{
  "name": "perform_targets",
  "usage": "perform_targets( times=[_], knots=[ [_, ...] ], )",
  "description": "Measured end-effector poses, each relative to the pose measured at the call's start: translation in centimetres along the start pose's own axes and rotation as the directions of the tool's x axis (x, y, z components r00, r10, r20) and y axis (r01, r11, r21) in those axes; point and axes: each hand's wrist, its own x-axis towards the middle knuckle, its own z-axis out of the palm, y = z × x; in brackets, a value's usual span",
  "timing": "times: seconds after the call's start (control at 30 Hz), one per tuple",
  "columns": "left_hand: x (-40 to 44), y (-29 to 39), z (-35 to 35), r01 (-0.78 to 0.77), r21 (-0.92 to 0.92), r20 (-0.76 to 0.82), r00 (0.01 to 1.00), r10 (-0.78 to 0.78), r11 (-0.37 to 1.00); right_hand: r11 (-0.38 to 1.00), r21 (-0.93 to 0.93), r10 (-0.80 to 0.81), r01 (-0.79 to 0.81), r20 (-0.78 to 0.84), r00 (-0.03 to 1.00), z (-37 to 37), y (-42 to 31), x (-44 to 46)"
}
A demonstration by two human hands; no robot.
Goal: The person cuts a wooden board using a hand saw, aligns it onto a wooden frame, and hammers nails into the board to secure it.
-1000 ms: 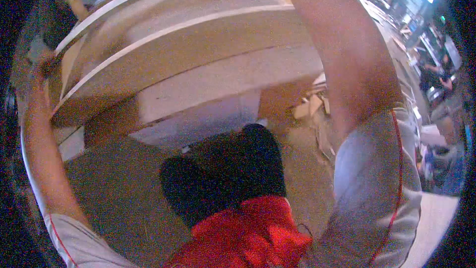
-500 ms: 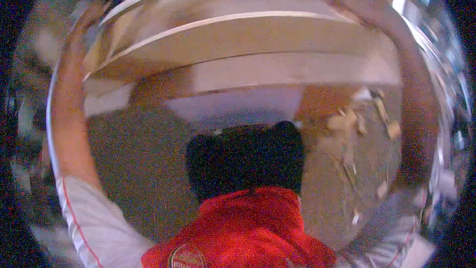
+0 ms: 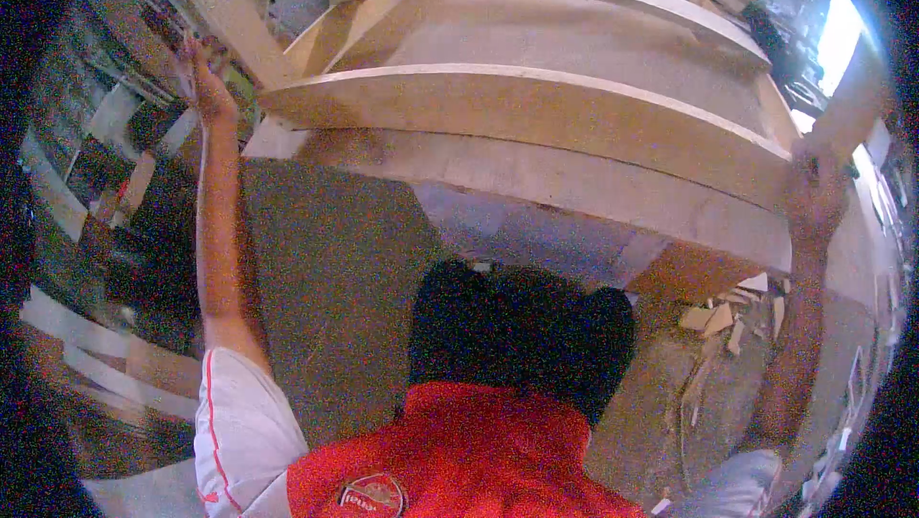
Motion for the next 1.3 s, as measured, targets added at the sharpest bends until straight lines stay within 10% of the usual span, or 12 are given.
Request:
perform_targets(
  times=[0.07,0.17,0.33,0.47,0.53,0.7,0.77,0.83,0.93,1.3],
  knots=[
    [-1.8,-1.2,-0.2,0.207,-0.075,0.166,0.967,-0.192,0.976,0.985,-0.169,-0.039,-0.029,-0.383,0.923,-1.9,2.7,-0.5],
    [-4.3,-1.9,0.4,0.301,-0.079,0.310,0.913,-0.264,0.950,0.953,-0.136,0.209,-0.272,-0.356,0.911,-3.9,5.7,-1.4],
    [-5.5,-1.5,0.7,0.379,-0.082,0.289,0.894,-0.342,0.922,0.725,0.554,0.496,-0.410,-0.007,0.868,-2.3,10.9,-2.0],
    [-3.2,-4.7,-0.8,0.413,-0.028,0.222,0.890,-0.398,0.910,0.363,0.719,0.662,-0.593,0.249,0.707,-1.7,9.6,-1.1],
    [-0.5,-8.0,-1.1,0.342,0.149,0.161,0.917,-0.364,0.928,0.404,0.687,0.659,-0.604,0.238,0.713,-1.4,9.6,-1.1],
    [-3.1,-4.9,-1.6,0.414,-0.255,0.573,0.793,-0.208,0.874,0.302,0.666,0.731,-0.682,0.298,0.614,-1.4,6.3,-0.1],
    [-2.1,-5.2,-1.4,0.349,-0.095,0.546,0.802,-0.245,0.932,0.299,0.673,0.751,-0.676,0.271,0.602,-0.6,5.1,0.9],
    [0.6,-9.7,-0.5,0.256,0.408,0.180,0.919,-0.352,0.877,0.339,0.670,0.747,-0.660,0.235,0.622,-0.1,3.2,1.6],
    [-5.4,-1.1,2.1,0.318,0.059,0.288,0.902,-0.322,0.946,0.316,0.722,0.678,-0.616,0.281,0.679,0.4,4.4,0.9],
    [-3.3,-4.3,1.3,0.371,0.044,0.271,0.889,-0.368,0.928,0.579,0.517,0.636,-0.630,0.197,0.746,-0.2,9.7,0.8]
  ],
)
